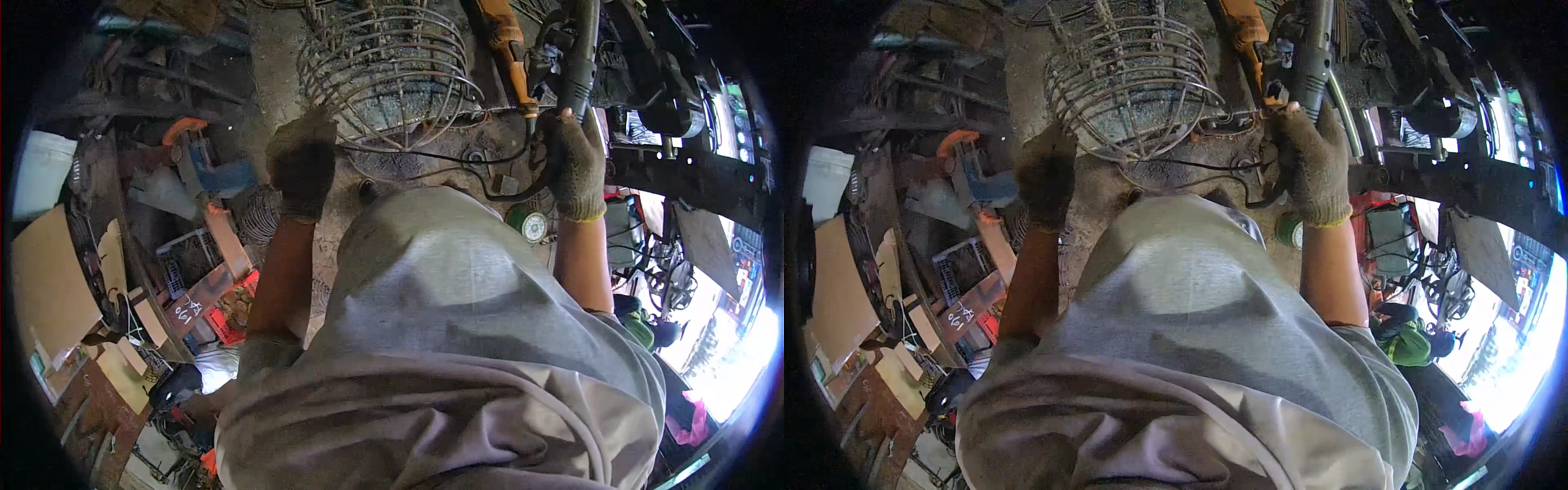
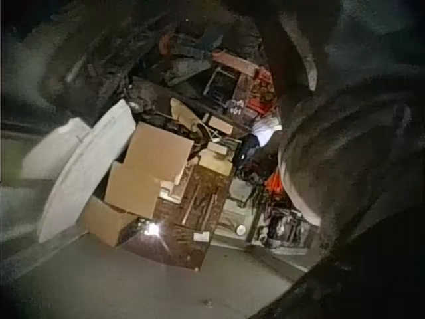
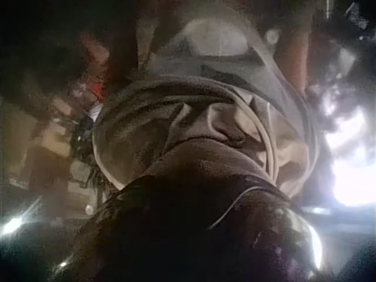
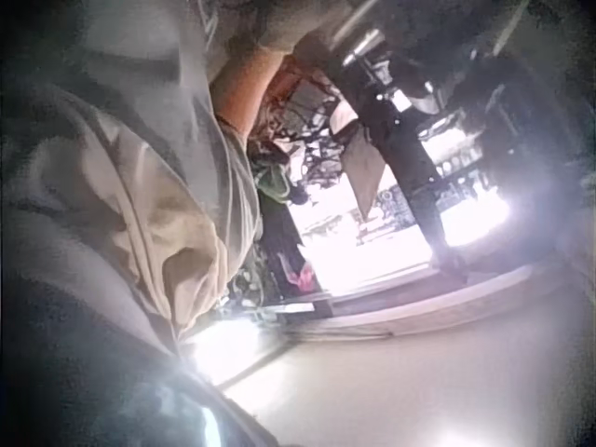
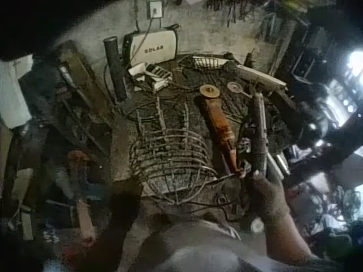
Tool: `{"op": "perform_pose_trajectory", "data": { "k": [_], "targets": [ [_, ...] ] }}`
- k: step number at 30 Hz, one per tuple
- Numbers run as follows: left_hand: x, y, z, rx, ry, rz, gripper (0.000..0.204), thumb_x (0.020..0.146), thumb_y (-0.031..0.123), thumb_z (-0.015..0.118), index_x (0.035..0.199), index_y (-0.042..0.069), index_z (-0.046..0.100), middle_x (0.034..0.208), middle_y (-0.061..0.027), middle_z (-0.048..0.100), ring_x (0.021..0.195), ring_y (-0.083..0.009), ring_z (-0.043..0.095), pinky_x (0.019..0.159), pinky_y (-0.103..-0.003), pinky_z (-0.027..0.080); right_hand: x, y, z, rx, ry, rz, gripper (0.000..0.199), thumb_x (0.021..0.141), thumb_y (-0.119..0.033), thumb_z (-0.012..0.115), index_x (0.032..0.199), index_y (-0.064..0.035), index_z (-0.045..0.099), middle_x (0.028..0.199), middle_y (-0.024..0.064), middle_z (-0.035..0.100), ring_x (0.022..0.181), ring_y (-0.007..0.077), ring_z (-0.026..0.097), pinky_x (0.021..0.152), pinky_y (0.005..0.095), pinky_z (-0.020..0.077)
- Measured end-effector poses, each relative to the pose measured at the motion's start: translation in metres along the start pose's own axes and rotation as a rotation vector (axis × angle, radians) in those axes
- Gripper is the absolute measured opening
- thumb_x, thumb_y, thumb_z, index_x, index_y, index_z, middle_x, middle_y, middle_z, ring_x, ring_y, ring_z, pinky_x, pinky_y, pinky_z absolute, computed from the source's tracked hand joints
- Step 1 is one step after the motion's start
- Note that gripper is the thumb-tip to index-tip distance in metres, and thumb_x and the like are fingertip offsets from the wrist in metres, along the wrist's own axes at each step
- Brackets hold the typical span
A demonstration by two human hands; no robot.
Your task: The person uses an angle grinder to smooth the edges of a metal cage, then uses a welding gun to fuse metal rods together on the cage while it is positioned on a workbench.
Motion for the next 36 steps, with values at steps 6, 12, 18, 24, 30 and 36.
{"op": "perform_pose_trajectory", "data": {
  "k": [6, 12, 18, 24, 30, 36],
  "targets": [
    [0.003, -0.005, 0.003, 0.018, -0.103, 0.003, 0.035, 0.095, 0.023, 0.067, 0.125, 0.005, 0.067, 0.109, -0.0158, 0.07, 0.095, -0.029, 0.067, 0.084, -0.04, 0.053, 0.009, 0.008, -0.01, -0.078, -0.079, -0.018, 0.038, 0.098, -0.024, 0.062, 0.127, -0.0011, 0.056, 0.093, 0.0037, 0.064, 0.078, 0.0094, 0.06, 0.067, 0.0235, 0.0484],
    [0.002, -0.02, -0.002, -0.193, -0.184, -0.129, 0.037, 0.096, 0.024, 0.066, 0.125, 0.002, 0.067, 0.115, -0.0167, 0.07, 0.101, -0.024, 0.068, 0.086, -0.038, 0.053, 0.019, 0.017, -0.033, -0.228, -0.299, 0.022, 0.041, 0.096, -0.023, 0.062, 0.129, -0.0002, 0.055, 0.093, 0.0027, 0.063, 0.079, 0.0089, 0.056, 0.068, 0.0229, 0.0457],
    [0.012, -0.016, -0.016, -0.259, -0.029, -0.245, 0.028, 0.095, 0.019, 0.067, 0.117, 0.001, 0.071, 0.107, -0.0154, 0.073, 0.095, -0.0231, 0.07, 0.084, -0.035, 0.054, 0.025, 0.03, -0.05, -0.313, -0.323, 0.041, 0.042, 0.096, -0.027, 0.064, 0.127, -0.0001, 0.056, 0.09, 0.0014, 0.061, 0.074, 0.008, 0.054, 0.065, 0.0225, 0.0444],
    [0.007, -0.02, -0.007, -0.222, -0.064, -0.161, 0.033, 0.091, 0.02, 0.071, 0.12, 0.005, 0.069, 0.108, -0.018, 0.071, 0.101, -0.0302, 0.068, 0.089, -0.041, 0.053, 0.01, 0.034, -0.045, -0.184, -0.252, 0.036, 0.045, 0.095, -0.026, 0.065, 0.13, -0.0007, 0.052, 0.088, 0.0018, 0.061, 0.072, 0.0073, 0.055, 0.061, 0.0225, 0.0445],
    [-0.017, -0.046, 0.031, -0.616, -0.105, -0.333, 0.028, 0.093, 0.019, 0.068, 0.118, 0.006, 0.068, 0.111, -0.0149, 0.069, 0.103, -0.0309, 0.066, 0.091, -0.043, 0.053, -0.003, 0.035, -0.024, -0.216, -0.217, 0.029, 0.046, 0.095, -0.024, 0.066, 0.131, 0.0008, 0.051, 0.086, 0.0027, 0.062, 0.069, 0.0083, 0.057, 0.059, 0.0238, 0.046],
    [-0.022, -0.028, 0.025, -0.333, -0.111, -0.151, 0.025, 0.1, 0.016, 0.058, 0.118, 0.001, 0.068, 0.108, -0.0129, 0.071, 0.099, -0.025, 0.068, 0.089, -0.038, 0.054, -0.01, 0.033, -0.014, -0.234, -0.189, 0.017, 0.05, 0.094, -0.022, 0.065, 0.135, 0.0022, 0.049, 0.092, 0.0042, 0.064, 0.07, 0.0089, 0.059, 0.06, 0.0237, 0.0477]
  ]
}}
Point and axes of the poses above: each hand's wrist, its own x-axis towards the middle knuckle, its own z-axis out of the palm, y = z × x, the point moved 7 cm from there along x, towards the middle knuckle
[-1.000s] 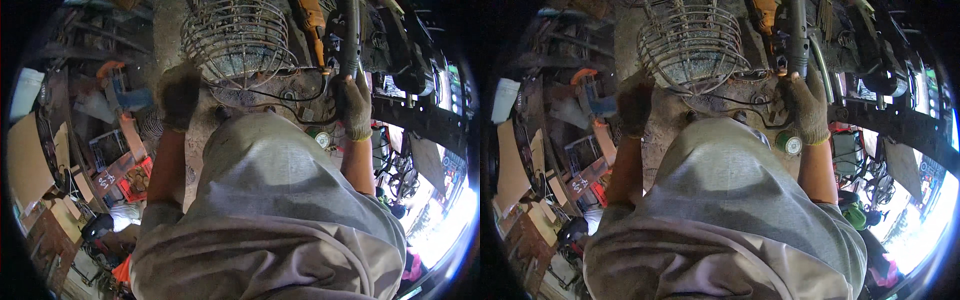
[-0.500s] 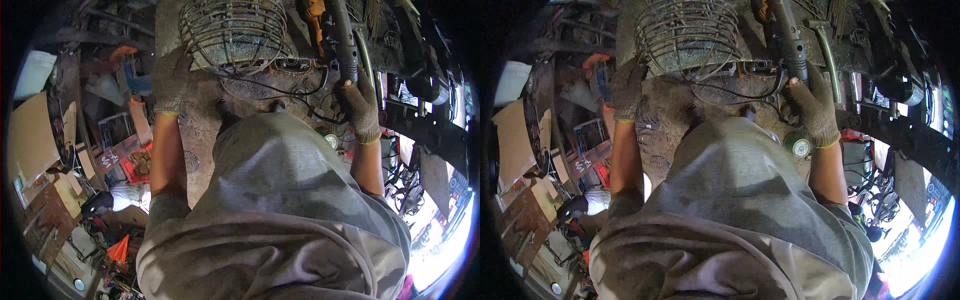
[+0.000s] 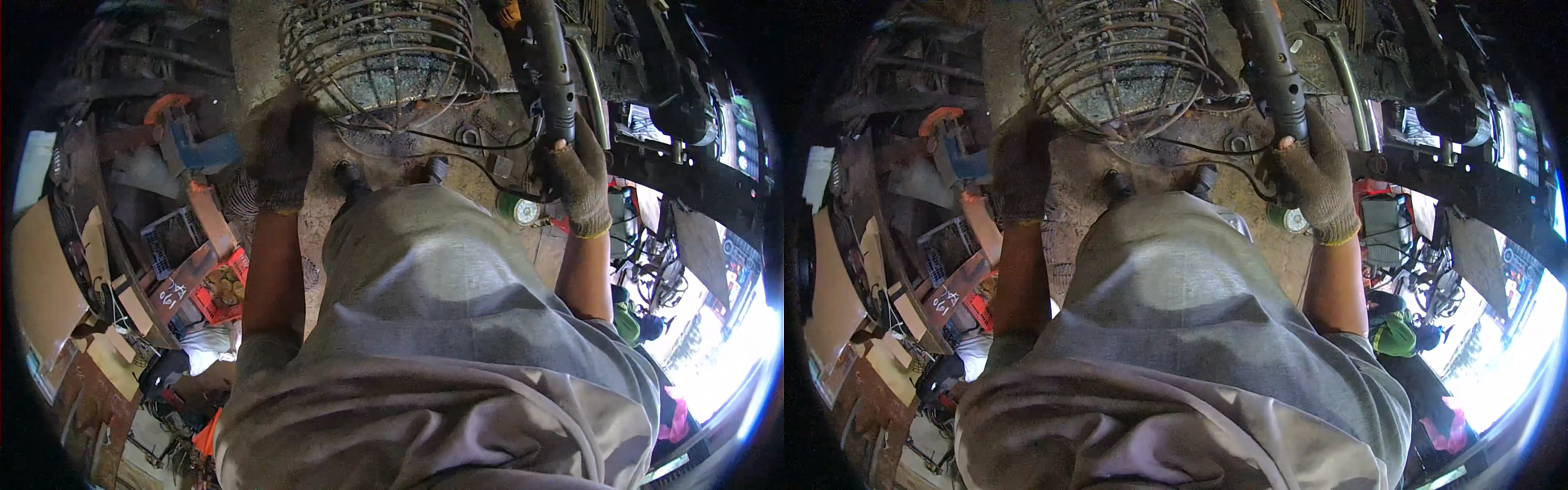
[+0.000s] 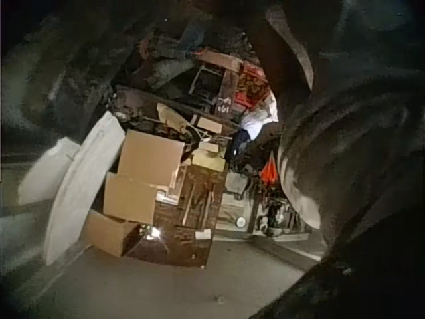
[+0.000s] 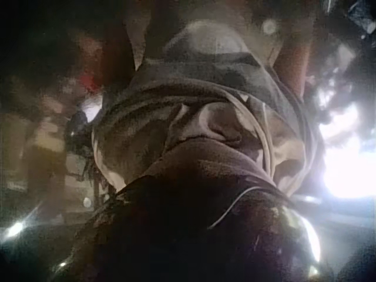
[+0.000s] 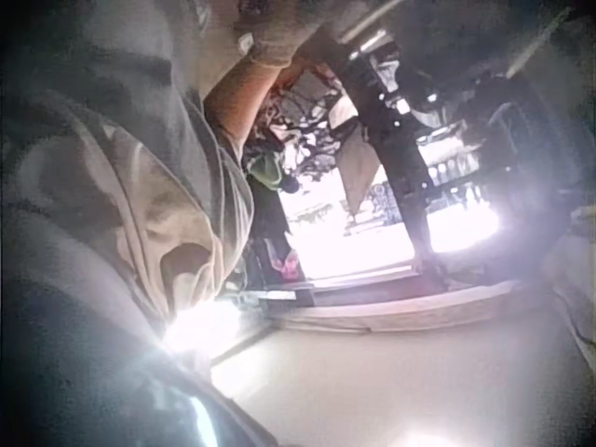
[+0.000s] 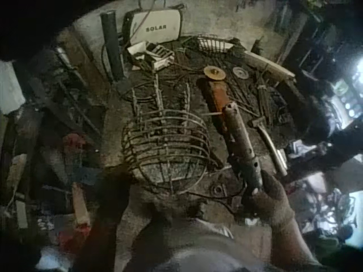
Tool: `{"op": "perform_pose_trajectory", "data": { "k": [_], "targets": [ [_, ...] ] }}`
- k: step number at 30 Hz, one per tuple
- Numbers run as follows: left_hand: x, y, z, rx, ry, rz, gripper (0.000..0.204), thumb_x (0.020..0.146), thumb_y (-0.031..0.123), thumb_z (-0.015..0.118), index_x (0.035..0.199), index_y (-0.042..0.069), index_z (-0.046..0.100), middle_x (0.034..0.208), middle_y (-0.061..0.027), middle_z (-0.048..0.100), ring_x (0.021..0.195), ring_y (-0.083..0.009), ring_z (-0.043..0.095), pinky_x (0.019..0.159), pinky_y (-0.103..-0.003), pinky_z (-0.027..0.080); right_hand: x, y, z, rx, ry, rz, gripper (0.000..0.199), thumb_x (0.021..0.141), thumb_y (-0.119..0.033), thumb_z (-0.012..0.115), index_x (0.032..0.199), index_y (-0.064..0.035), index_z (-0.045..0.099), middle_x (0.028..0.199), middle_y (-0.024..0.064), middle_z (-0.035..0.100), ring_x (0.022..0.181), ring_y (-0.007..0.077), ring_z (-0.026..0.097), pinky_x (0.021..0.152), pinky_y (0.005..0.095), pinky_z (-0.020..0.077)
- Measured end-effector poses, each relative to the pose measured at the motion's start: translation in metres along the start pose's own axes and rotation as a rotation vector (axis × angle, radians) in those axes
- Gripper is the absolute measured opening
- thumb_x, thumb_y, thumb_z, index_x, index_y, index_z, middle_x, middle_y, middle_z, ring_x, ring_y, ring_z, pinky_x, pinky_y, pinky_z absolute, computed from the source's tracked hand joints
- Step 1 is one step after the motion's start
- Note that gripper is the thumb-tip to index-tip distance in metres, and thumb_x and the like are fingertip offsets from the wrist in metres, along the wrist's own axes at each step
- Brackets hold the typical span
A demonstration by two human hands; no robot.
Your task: The person uses an angle grinder to smooth the edges of a metal cage, then uses a welding gun to fuse metal rods together on the cage while it is positioned on a workbench.
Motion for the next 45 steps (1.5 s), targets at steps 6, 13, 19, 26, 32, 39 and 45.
{"op": "perform_pose_trajectory", "data": {
  "k": [6, 13, 19, 26, 32, 39, 45],
  "targets": [
    [0.015, 0.021, -0.022, -0.111, 0.106, 0.026, 0.023, 0.1, 0.014, 0.055, 0.114, 0.004, 0.069, 0.1, -0.0152, 0.073, 0.094, -0.0306, 0.07, 0.084, -0.039, 0.054, -0.001, 0.002, -0.01, -0.008, 0.061, 0.036, 0.055, 0.092, -0.024, 0.067, 0.137, 0.0019, 0.049, 0.088, 0.0026, 0.063, 0.068, 0.0087, 0.058, 0.058, 0.0232, 0.0473],
    [0.013, 0.0, -0.015, 0.044, -0.053, -0.185, 0.041, 0.094, 0.035, 0.066, 0.122, 0.005, 0.069, 0.114, -0.0177, 0.07, 0.104, -0.0326, 0.067, 0.091, -0.042, 0.053, 0.004, 0.006, -0.03, 0.053, 0.105, -0.039, 0.051, 0.093, -0.025, 0.066, 0.134, 0.0002, 0.05, 0.085, 0.0034, 0.063, 0.067, 0.0082, 0.058, 0.057, 0.0216, 0.0462],
    [0.026, 0.01, -0.024, -0.02, 0.044, -0.151, 0.036, 0.092, 0.03, 0.071, 0.113, 0.001, 0.072, 0.102, -0.0208, 0.071, 0.096, -0.0335, 0.069, 0.086, -0.043, 0.053, 0.0, 0.009, -0.045, 0.062, 0.162, -0.006, 0.057, 0.095, -0.027, 0.062, 0.14, 0.0047, 0.045, 0.09, 0.0049, 0.063, 0.077, 0.0106, 0.059, 0.068, 0.0239, 0.0483],
    [0.017, -0.001, -0.023, 0.029, 0.052, -0.15, 0.036, 0.095, 0.033, 0.067, 0.114, 0.003, 0.072, 0.107, -0.0207, 0.072, 0.101, -0.0334, 0.069, 0.088, -0.042, 0.053, -0.007, 0.01, -0.047, 0.024, 0.135, 0.015, 0.059, 0.094, -0.028, 0.063, 0.14, 0.0041, 0.046, 0.09, 0.0041, 0.063, 0.075, 0.01, 0.059, 0.067, 0.0236, 0.0485],
    [0.027, 0.017, -0.023, 0.076, -0.024, -0.132, 0.037, 0.095, 0.031, 0.066, 0.12, 0.004, 0.07, 0.109, -0.0199, 0.071, 0.102, -0.0361, 0.067, 0.088, -0.042, 0.052, -0.01, 0.006, -0.03, -0.12, -0.003, 0.121, 0.066, 0.091, -0.032, 0.067, 0.141, 0.005, 0.046, 0.089, 0.0022, 0.062, 0.073, 0.0084, 0.057, 0.065, 0.0231, 0.0479],
    [0.011, -0.003, -0.013, -0.446, 0.133, -0.125, 0.028, 0.095, 0.021, 0.065, 0.117, 0.004, 0.069, 0.107, -0.0155, 0.07, 0.095, -0.0275, 0.067, 0.084, -0.041, 0.054, 0.002, -0.021, -0.009, -0.348, -0.079, -0.065, 0.064, 0.09, -0.025, 0.068, 0.144, 0.0027, 0.046, 0.097, 0.006, 0.064, 0.081, 0.0092, 0.059, 0.069, 0.0257, 0.0503],
    [-0.001, -0.009, 0.011, -1.403, 0.008, -0.211, 0.035, 0.103, 0.016, 0.054, 0.134, 0.0, 0.056, 0.136, -0.019, 0.057, 0.118, -0.0266, 0.06, 0.103, -0.04, 0.049, 0.009, -0.023, 0.0, -0.383, -0.128, -0.073, 0.065, 0.09, -0.021, 0.068, 0.146, 0.0027, 0.045, 0.099, 0.0054, 0.064, 0.081, 0.0094, 0.059, 0.071, 0.0267, 0.051]
  ]
}}
Point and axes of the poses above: each hand's wrist, its own x-axis towards the middle knuckle, its own z-axis out of the palm, y = z × x, the point moved 7 cm from there along x, towards the middle knuckle
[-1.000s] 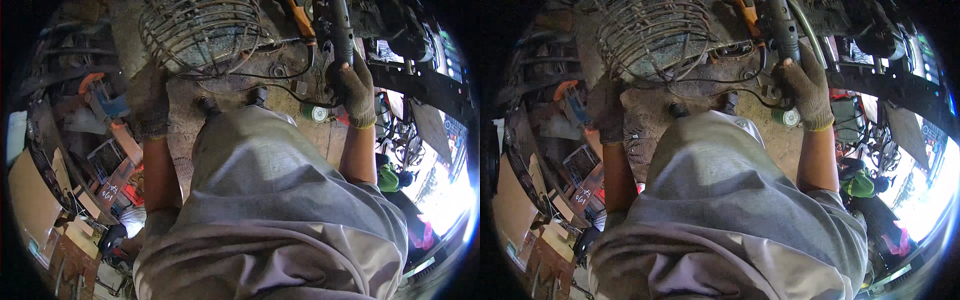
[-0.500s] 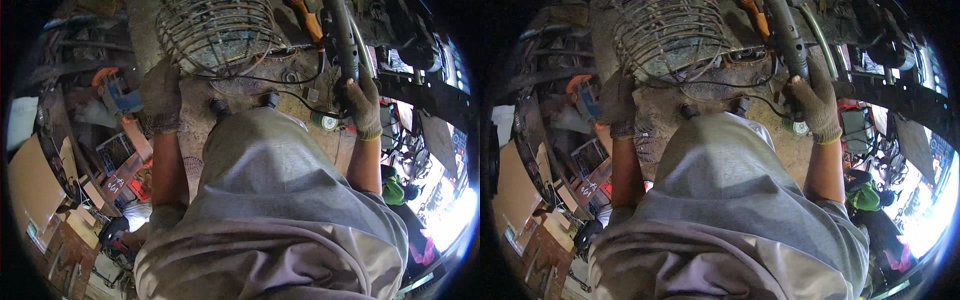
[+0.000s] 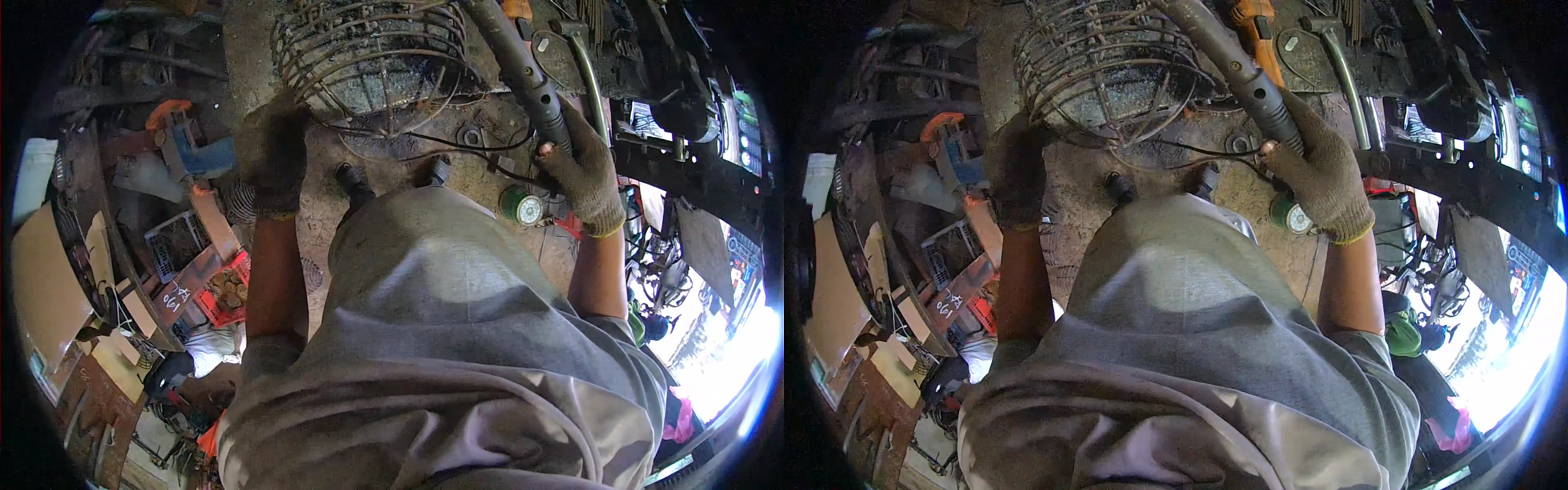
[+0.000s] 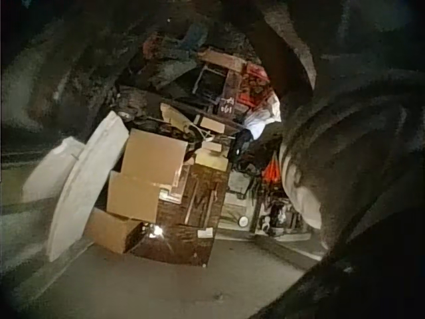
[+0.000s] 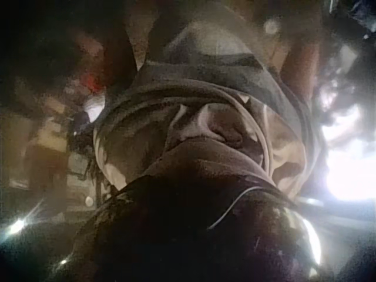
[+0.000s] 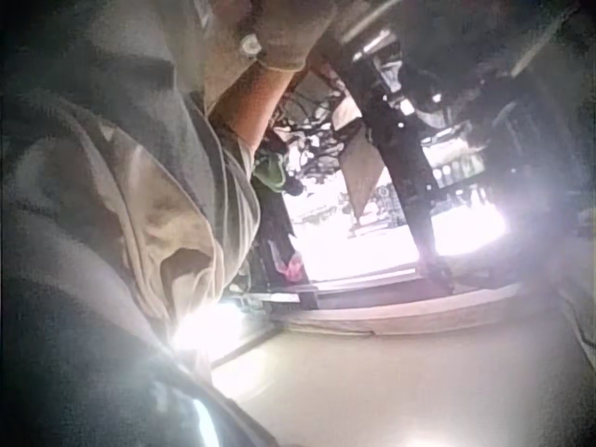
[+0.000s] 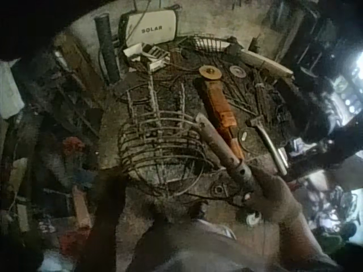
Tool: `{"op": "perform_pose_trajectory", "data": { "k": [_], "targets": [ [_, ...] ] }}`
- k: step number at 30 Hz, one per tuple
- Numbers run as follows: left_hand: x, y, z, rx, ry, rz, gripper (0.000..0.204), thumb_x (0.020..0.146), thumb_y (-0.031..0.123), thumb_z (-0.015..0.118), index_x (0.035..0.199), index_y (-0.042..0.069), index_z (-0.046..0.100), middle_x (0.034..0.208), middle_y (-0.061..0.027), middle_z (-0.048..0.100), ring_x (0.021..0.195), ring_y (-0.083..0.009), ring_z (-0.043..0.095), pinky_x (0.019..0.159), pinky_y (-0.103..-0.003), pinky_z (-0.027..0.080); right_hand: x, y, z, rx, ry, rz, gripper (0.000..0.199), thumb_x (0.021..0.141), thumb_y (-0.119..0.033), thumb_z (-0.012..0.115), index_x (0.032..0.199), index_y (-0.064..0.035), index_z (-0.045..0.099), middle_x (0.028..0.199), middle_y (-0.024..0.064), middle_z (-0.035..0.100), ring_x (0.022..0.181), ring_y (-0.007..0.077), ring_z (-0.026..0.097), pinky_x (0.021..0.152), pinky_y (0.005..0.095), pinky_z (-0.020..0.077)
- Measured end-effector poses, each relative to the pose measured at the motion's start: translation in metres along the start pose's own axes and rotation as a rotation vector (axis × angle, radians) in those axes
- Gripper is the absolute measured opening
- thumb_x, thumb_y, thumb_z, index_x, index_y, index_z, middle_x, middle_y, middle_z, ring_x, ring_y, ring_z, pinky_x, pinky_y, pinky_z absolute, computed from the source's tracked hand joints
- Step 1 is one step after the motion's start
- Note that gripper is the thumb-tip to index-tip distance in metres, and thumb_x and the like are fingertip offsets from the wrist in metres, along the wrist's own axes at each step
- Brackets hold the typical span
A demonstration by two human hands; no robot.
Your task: The person uses an angle grinder to smooth the edges of a metal cage, then uses a welding gun to fuse metal rods together on the cage while it is positioned on a workbench.
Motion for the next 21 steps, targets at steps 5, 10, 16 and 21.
{"op": "perform_pose_trajectory", "data": {
  "k": [5, 10, 16, 21],
  "targets": [
    [0.001, 0.001, -0.01, 0.683, 0.062, -0.058, 0.035, 0.101, 0.013, 0.055, 0.134, 0.001, 0.057, 0.135, -0.0194, 0.059, 0.12, -0.0292, 0.06, 0.104, -0.041, 0.048, 0.002, -0.003, 0.002, -0.076, -0.04, 0.045, 0.065, 0.089, -0.02, 0.069, 0.145, 0.0026, 0.046, 0.096, 0.0062, 0.065, 0.08, 0.0093, 0.06, 0.07, 0.0264, 0.0511],
    [-0.019, -0.032, -0.025, -0.392, 0.345, -0.21, 0.03, 0.098, 0.009, 0.058, 0.126, 0.004, 0.064, 0.125, -0.013, 0.067, 0.115, -0.0277, 0.063, 0.101, -0.042, 0.05, 0.007, -0.016, 0.006, -0.131, -0.084, -0.018, 0.064, 0.088, -0.019, 0.069, 0.144, 0.0022, 0.047, 0.103, 0.0091, 0.067, 0.083, 0.0135, 0.064, 0.075, 0.03, 0.0531],
    [-0.02, -0.048, -0.041, -0.374, 0.202, -0.115, 0.037, 0.1, 0.016, 0.054, 0.133, 0.0, 0.055, 0.133, -0.0156, 0.059, 0.123, -0.0316, 0.056, 0.11, -0.046, 0.039, 0.009, -0.016, 0.005, -0.199, -0.11, -0.061, 0.064, 0.088, -0.02, 0.069, 0.144, 0.0012, 0.047, 0.11, 0.0145, 0.069, 0.095, 0.0168, 0.066, 0.085, 0.0335, 0.0533],
    [-0.008, -0.026, -0.029, -0.123, 0.219, -0.052, 0.032, 0.098, 0.01, 0.058, 0.128, -0.002, 0.058, 0.125, -0.0176, 0.063, 0.119, -0.0305, 0.06, 0.106, -0.045, 0.044, 0.009, -0.012, 0.005, -0.166, -0.095, -0.093, 0.064, 0.087, -0.02, 0.07, 0.144, 0.0013, 0.048, 0.113, 0.0182, 0.069, 0.105, 0.0173, 0.065, 0.092, 0.0348, 0.0513]
  ]
}}
Point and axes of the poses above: each hand's wrist, its own x-axis towards the middle knuckle, its own z-axis out of the palm, y = z × x, the point moved 7 cm from there along x, towards the middle knuckle
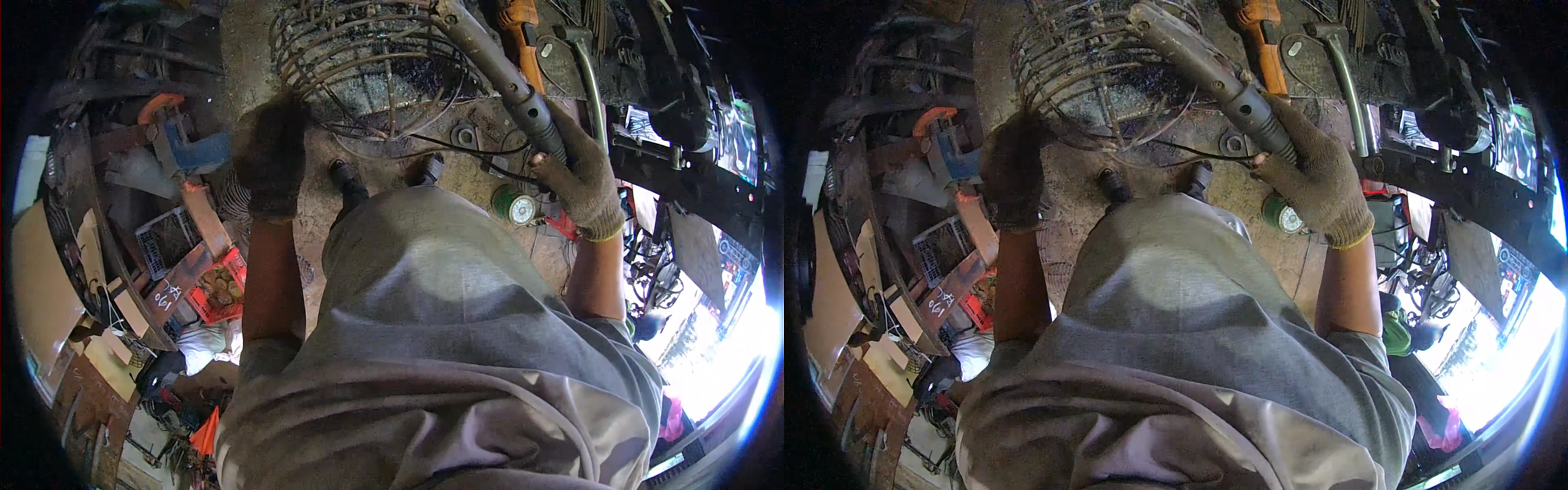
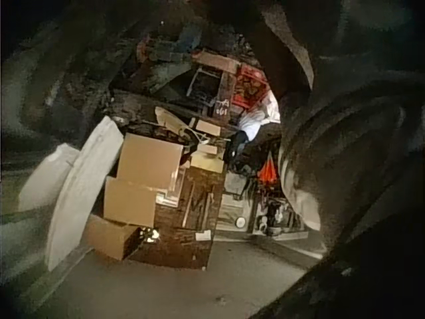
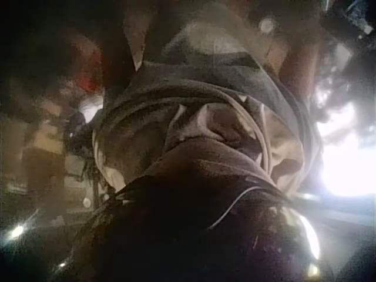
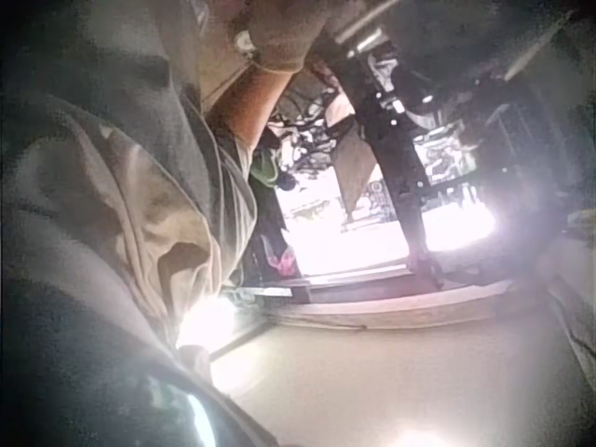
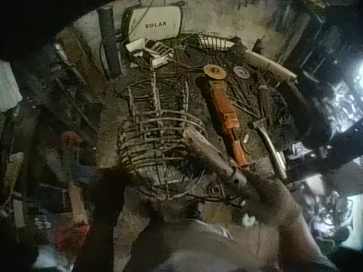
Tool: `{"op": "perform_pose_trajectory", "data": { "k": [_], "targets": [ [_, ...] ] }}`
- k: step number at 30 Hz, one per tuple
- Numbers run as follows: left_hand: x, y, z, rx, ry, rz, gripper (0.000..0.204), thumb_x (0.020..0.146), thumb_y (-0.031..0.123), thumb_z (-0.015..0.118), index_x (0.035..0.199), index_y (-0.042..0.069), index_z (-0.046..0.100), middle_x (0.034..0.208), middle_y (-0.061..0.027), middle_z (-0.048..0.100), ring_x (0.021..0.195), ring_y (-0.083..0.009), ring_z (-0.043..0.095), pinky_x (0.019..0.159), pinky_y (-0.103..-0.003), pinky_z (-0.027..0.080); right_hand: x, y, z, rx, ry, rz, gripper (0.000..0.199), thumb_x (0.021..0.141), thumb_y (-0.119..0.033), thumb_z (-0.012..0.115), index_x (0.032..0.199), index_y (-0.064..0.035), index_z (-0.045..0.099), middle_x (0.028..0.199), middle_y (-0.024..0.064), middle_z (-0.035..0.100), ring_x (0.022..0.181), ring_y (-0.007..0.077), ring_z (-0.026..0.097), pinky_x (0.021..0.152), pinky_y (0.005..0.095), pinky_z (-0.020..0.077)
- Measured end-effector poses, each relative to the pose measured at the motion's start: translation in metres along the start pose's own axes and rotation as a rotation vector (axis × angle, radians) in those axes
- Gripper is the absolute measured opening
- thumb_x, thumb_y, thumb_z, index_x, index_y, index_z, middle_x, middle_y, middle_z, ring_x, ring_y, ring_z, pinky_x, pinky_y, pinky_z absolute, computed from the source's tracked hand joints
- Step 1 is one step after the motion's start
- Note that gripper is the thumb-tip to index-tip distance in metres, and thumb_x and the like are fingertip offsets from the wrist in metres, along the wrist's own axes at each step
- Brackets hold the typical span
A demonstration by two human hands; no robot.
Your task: The person uses an angle grinder to smooth the edges of a metal cage, then uses a welding gun to fuse metal rods together on the cage while it is positioned on a workbench.
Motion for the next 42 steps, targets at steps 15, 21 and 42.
{"op": "perform_pose_trajectory", "data": {
  "k": [15, 21, 42],
  "targets": [
    [-0.008, 0.019, 0.02, 0.142, 0.109, -0.098, 0.025, 0.1, 0.01, 0.057, 0.12, -0.002, 0.064, 0.122, -0.0147, 0.066, 0.114, -0.0254, 0.062, 0.101, -0.042, 0.05, 0.001, -0.001, -0.001, -0.025, -0.051, 0.071, 0.065, 0.088, -0.022, 0.071, 0.144, 0.0023, 0.048, 0.115, 0.0189, 0.069, 0.105, 0.0205, 0.065, 0.095, 0.0363, 0.05],
    [0.002, 0.016, 0.015, 0.105, 0.014, -0.017, 0.027, 0.098, 0.005, 0.058, 0.124, -0.004, 0.062, 0.126, -0.0156, 0.065, 0.115, -0.0247, 0.063, 0.101, -0.04, 0.051, 0.001, -0.004, -0.002, -0.049, -0.023, -0.025, 0.066, 0.087, -0.022, 0.071, 0.144, 0.0012, 0.048, 0.117, 0.0198, 0.069, 0.107, 0.0228, 0.066, 0.095, 0.0368, 0.05],
    [-0.007, 0.036, 0.027, 1.237, -0.069, 0.429, 0.031, 0.089, 0.007, 0.066, 0.12, 0.008, 0.069, 0.119, -0.015, 0.069, 0.109, -0.0303, 0.066, 0.095, -0.038, 0.053, 0.005, -0.002, -0.001, -0.093, -0.03, 0.013, 0.068, 0.082, -0.022, 0.074, 0.143, -0.0047, 0.051, 0.114, 0.0227, 0.07, 0.103, 0.0269, 0.071, 0.09, 0.0377, 0.0524]
  ]
}}
Point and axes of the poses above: each hand's wrist, its own x-axis towards the middle knuckle, its own z-axis out of the palm, y = z × x, the point moved 7 cm from there along x, towards the middle knuckle
